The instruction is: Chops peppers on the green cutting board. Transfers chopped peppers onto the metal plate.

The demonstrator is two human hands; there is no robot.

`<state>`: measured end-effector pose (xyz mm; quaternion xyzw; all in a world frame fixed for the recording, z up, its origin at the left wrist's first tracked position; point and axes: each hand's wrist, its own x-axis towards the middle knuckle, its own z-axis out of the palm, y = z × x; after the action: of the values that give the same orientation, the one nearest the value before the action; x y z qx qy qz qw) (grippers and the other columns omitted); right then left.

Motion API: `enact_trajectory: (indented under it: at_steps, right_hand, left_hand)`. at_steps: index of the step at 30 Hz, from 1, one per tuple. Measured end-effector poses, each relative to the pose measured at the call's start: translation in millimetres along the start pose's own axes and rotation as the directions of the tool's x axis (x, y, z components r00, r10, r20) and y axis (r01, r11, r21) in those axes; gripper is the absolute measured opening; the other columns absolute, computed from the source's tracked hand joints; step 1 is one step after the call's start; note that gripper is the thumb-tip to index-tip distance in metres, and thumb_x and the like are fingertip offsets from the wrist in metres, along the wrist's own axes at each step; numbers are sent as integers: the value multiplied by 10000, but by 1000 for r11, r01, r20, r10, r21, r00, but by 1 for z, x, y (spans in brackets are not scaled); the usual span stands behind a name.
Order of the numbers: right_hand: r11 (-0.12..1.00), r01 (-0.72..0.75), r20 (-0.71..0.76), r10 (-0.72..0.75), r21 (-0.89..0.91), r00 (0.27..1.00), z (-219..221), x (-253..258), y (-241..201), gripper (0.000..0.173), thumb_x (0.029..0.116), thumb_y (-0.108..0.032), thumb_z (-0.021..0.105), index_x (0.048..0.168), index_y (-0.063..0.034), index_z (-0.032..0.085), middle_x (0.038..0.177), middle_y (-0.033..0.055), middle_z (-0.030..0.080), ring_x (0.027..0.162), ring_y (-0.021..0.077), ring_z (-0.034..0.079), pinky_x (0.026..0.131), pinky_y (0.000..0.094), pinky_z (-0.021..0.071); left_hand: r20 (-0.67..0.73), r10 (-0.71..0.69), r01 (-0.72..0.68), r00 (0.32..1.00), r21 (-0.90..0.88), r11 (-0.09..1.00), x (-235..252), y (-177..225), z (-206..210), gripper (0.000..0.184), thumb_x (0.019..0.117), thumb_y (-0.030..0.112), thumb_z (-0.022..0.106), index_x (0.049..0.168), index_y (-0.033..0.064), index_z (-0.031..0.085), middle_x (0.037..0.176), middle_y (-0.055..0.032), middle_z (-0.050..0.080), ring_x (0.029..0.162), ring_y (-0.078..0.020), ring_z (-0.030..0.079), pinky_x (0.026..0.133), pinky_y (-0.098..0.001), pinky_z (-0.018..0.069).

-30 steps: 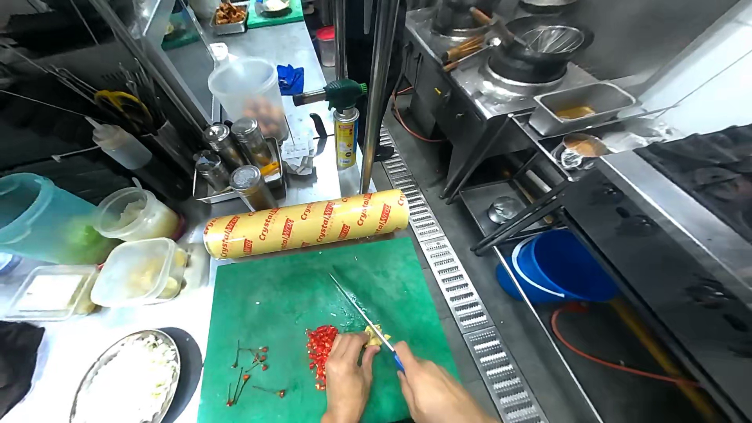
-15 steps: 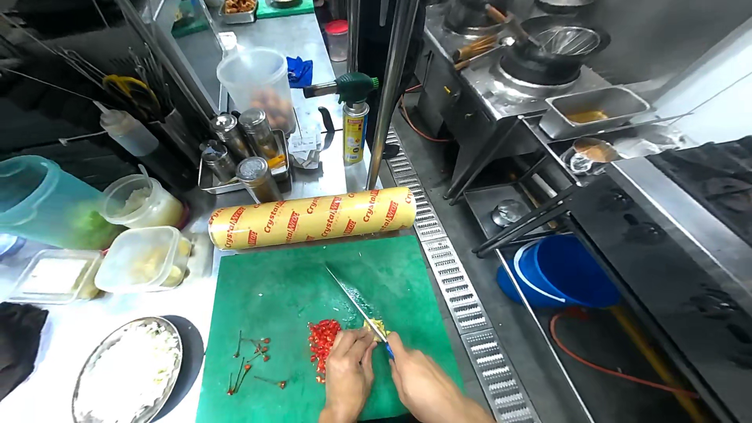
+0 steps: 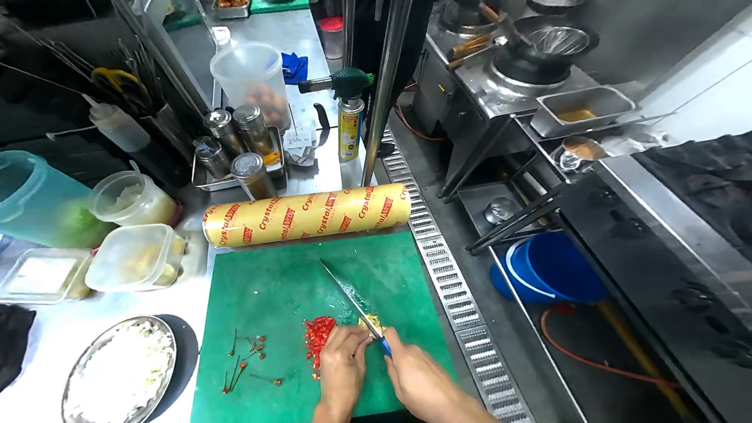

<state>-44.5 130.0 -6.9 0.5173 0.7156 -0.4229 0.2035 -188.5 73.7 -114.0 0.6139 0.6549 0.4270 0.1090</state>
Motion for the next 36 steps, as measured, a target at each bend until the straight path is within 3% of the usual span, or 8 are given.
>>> enact_trajectory:
  at_steps: [17, 22, 31, 36]
  right_hand:
    - [998, 45, -4, -45, -43, 999, 4, -3, -2, 383, 1092, -225, 420, 1451, -97, 385, 970, 180, 691, 938, 371, 721, 837, 506, 578]
    - [999, 42, 29, -41, -29, 999, 3, 11, -5, 415, 1092, -214, 418, 1487, -105, 351, 1022, 188, 687, 979, 371, 715, 872, 510, 571]
    - [998, 67, -30, -67, -1, 997, 6, 14, -5, 402, 1093, -237, 415, 1465, -94, 366, 1050, 191, 686, 999, 374, 712, 880, 520, 569]
    - [997, 69, -89, -66, 29, 994, 5, -1, 1, 406, 1088, -255, 426, 1455, -84, 387, 999, 178, 693, 957, 359, 719, 860, 502, 574]
  left_hand:
    - [-6, -7, 7, 1000, -27, 1000, 2, -1, -3, 53, 838, 93, 762, 848, 116, 808, 939, 8, 773, 918, -92, 724, 860, -213, 586]
    - [6, -13, 13, 1000, -25, 1000, 1, -4, -3, 62, 844, 97, 758, 863, 118, 814, 941, 5, 776, 922, -91, 730, 862, -218, 591]
    - [22, 11, -11, 1000, -5, 1000, -1, -3, -6, 93, 864, 79, 728, 882, 114, 811, 959, -3, 777, 937, -98, 732, 879, -240, 597]
    - [-13, -18, 18, 1000, 0, 1000, -1, 0, -6, 84, 853, 73, 737, 875, 115, 808, 958, 6, 778, 938, -88, 735, 875, -237, 601]
